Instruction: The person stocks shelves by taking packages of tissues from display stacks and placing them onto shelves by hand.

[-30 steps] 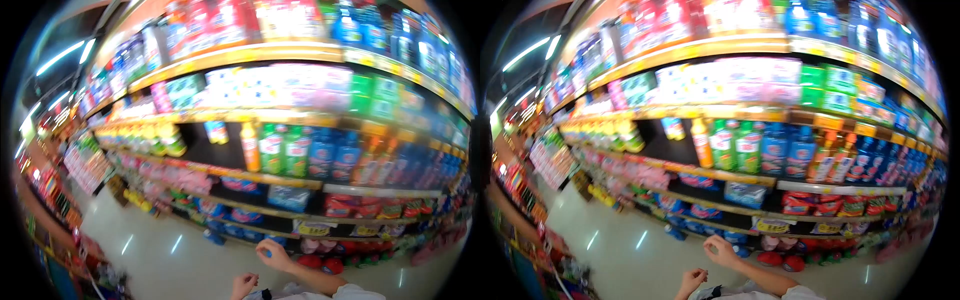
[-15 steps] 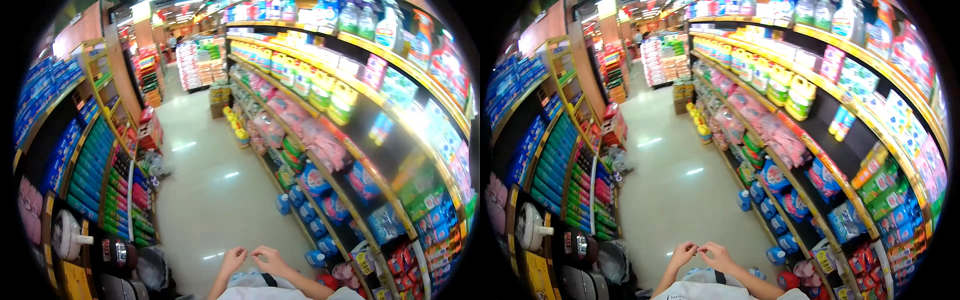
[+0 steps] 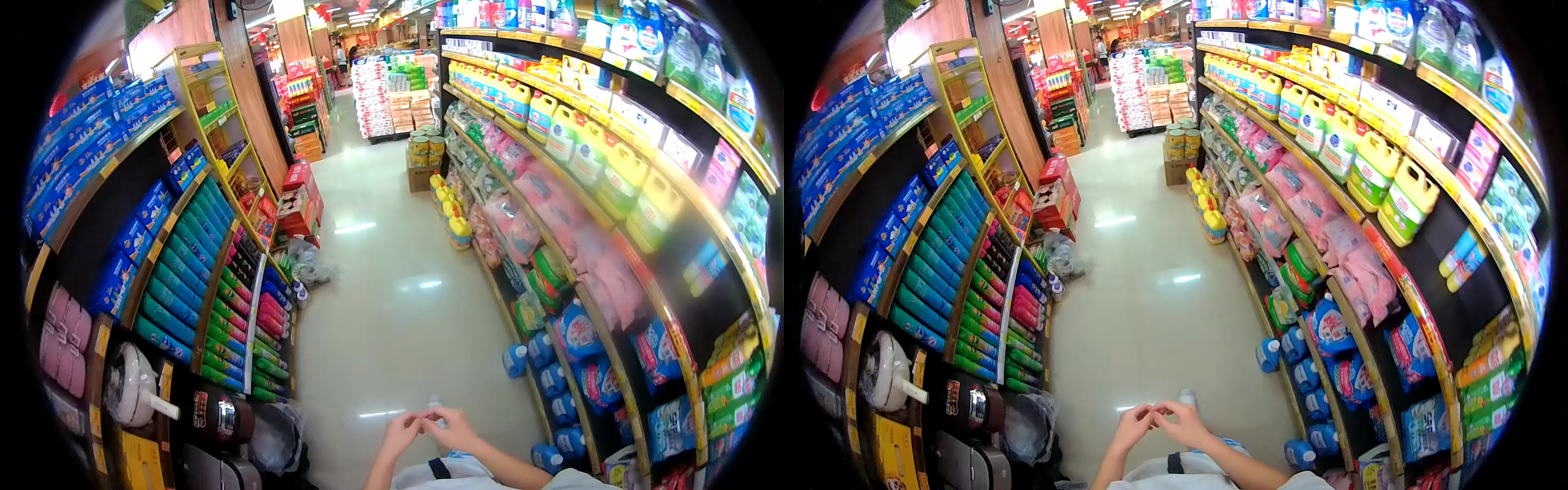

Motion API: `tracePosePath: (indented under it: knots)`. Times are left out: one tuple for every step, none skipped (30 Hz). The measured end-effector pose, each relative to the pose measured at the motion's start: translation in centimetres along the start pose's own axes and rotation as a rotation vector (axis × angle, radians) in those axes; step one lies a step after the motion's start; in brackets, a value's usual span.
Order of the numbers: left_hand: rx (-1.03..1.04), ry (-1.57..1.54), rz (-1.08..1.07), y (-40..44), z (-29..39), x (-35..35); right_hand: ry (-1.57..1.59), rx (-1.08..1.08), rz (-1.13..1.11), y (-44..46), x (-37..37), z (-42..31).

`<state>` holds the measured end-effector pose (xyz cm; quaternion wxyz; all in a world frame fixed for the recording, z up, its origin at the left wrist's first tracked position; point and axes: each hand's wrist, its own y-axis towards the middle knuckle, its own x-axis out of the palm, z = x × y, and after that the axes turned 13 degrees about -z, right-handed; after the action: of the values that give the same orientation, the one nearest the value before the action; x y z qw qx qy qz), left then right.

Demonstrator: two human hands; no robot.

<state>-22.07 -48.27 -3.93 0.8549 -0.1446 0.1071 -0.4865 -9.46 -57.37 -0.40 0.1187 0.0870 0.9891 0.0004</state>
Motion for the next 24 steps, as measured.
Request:
tracePosePath:
  knots:
    - [-0.026,-0.017,-0.002,1.4,0.1,-0.3,0.003,0.017,0.024,1.5,-0.7,0.2]
    - [-0.025,-0.018,0.005,2.7,0.6,-0.8,0.004,0.014,0.018,3.0,-1.5,0.6]
    - [-0.03,-0.012,0.007,4.0,1.2,-1.4,0.037,0.041,0.023,4.7,-2.2,0.9]
    - [-0.029,-0.002,0.009,5.5,2.2,-2.3,0.069,0.061,0.03,6.8,-3.2,1.1]
    - [-0.026,0.006,0.018,7.0,3.5,-3.2,0.075,0.05,0.027,8.8,-4.2,1.1]
    - [-0.026,0.084,0.041,8.1,4.6,-4.1,0.093,0.05,0.039,10.4,-5.1,1.1]
    - [-0.03,0.158,0.063,9.1,5.6,-4.8,0.112,0.055,0.049,11.8,-5.7,1.3]
    - [-0.036,0.158,0.068,10.2,6.5,-5.7,0.118,0.056,0.043,13.4,-6.6,1.2]
    - [-0.016,0.143,0.072,11.3,7.4,-6.7,0.111,0.035,0.038,15.0,-7.7,1.1]
    - [0.004,0.125,0.076,12.3,7.8,-7.5,0.102,0.015,0.032,16.4,-8.5,1.4]
    - [0.002,0.121,0.078,13.4,7.7,-8.2,0.101,0.018,0.027,17.5,-9.2,1.7]
    - [0.03,0.083,0.107,14.6,7.1,-8.9,0.103,0.008,0.039,18.7,-9.8,2.1]
    - [0.058,0.048,0.134,15.6,6.8,-9.7,0.106,-0.004,0.054,20.0,-10.3,2.5]
    - [0.062,0.049,0.128,16.2,6.9,-10.4,0.103,-0.005,0.06,21.1,-10.6,3.1]
    - [0.059,0.024,0.158,16.7,7.0,-10.9,0.128,0.039,0.042,22.1,-10.9,3.9]
    - [0.056,-0.006,0.192,17.2,7.1,-11.4,0.15,0.082,0.019,22.8,-11.2,4.6]
    - [0.065,-0.017,0.197,17.6,7.7,-12.0,0.137,0.081,0.012,23.6,-11.3,4.9]
    - [0.039,-0.027,0.237,17.9,8.2,-12.8,0.129,0.136,-0.02,24.5,-11.1,5.2]
    - [0.01,-0.038,0.281,18.4,8.3,-13.7,0.122,0.191,-0.054,25.4,-10.9,5.4]
    - [0.03,-0.101,0.313,19.0,8.0,-14.6,0.148,0.217,-0.099,26.5,-10.6,5.4]
    - [0.029,-0.111,0.328,19.8,7.8,-15.5,0.143,0.217,-0.117,27.6,-10.5,5.7]
    - [0.035,-0.127,0.357,20.6,7.4,-16.6,0.107,0.205,-0.188,28.7,-10.3,6.0]
    - [0.038,-0.14,0.383,21.3,7.3,-17.6,0.074,0.194,-0.257,29.9,-10.0,6.0]
    - [0.029,-0.143,0.388,21.9,7.3,-18.6,0.078,0.2,-0.265,31.2,-9.7,6.0]
